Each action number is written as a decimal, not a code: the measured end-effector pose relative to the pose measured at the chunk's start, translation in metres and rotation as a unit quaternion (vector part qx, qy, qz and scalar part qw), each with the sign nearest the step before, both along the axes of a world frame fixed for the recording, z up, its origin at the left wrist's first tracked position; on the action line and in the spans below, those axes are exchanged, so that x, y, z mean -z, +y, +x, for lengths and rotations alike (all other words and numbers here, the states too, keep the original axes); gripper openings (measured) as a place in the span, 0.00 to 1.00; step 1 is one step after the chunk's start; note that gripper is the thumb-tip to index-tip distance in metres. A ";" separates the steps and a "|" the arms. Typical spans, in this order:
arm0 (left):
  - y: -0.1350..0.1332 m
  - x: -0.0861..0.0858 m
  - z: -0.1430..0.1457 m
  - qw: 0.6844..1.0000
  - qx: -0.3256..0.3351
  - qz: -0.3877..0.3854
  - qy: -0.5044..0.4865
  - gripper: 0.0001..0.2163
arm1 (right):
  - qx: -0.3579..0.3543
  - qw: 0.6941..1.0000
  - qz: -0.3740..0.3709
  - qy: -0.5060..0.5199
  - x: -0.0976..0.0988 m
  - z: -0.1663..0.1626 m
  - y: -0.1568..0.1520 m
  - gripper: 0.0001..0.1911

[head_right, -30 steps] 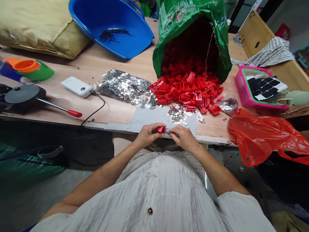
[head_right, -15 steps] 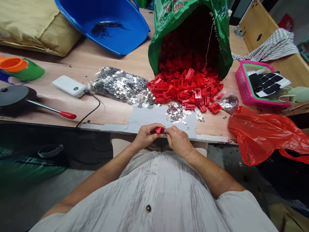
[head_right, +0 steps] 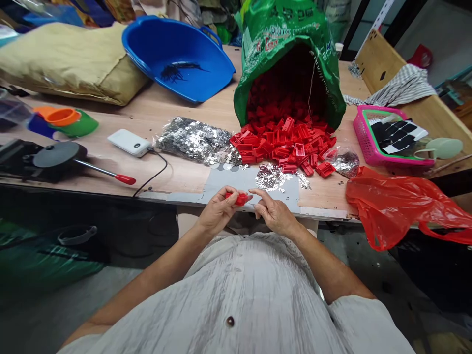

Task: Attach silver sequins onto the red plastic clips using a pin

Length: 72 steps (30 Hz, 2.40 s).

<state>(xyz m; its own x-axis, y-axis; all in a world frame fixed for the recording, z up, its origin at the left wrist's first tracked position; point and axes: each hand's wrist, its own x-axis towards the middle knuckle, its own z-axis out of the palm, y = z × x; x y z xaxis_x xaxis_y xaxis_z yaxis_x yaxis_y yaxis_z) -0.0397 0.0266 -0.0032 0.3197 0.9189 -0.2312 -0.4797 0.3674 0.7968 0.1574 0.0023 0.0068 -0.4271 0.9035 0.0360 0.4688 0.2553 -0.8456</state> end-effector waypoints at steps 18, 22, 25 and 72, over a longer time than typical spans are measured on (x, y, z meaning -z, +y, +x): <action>-0.023 -0.025 0.022 0.960 -0.082 -0.200 -0.175 0.10 | 0.057 0.989 0.136 -0.015 -0.004 -0.014 -0.002 0.18; -0.022 -0.019 0.020 0.959 -0.083 -0.204 -0.177 0.08 | 0.078 0.996 0.038 0.038 -0.004 -0.015 -0.004 0.16; -0.022 -0.014 0.019 0.960 -0.095 -0.188 -0.184 0.06 | 0.129 0.987 -0.033 0.086 -0.004 -0.018 -0.008 0.12; -0.033 0.070 -0.004 0.967 0.138 -0.177 0.116 0.19 | 0.221 0.886 0.160 -0.375 0.010 0.077 0.094 0.13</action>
<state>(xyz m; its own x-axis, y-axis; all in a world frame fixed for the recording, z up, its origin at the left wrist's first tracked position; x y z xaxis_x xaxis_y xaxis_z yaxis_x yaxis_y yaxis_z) -0.0434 -0.0060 -0.0729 0.4437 0.6552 -0.6114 -0.1470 0.7262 0.6716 0.2345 0.0963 -0.0031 -0.0468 0.9830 0.1773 0.9820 0.0778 -0.1720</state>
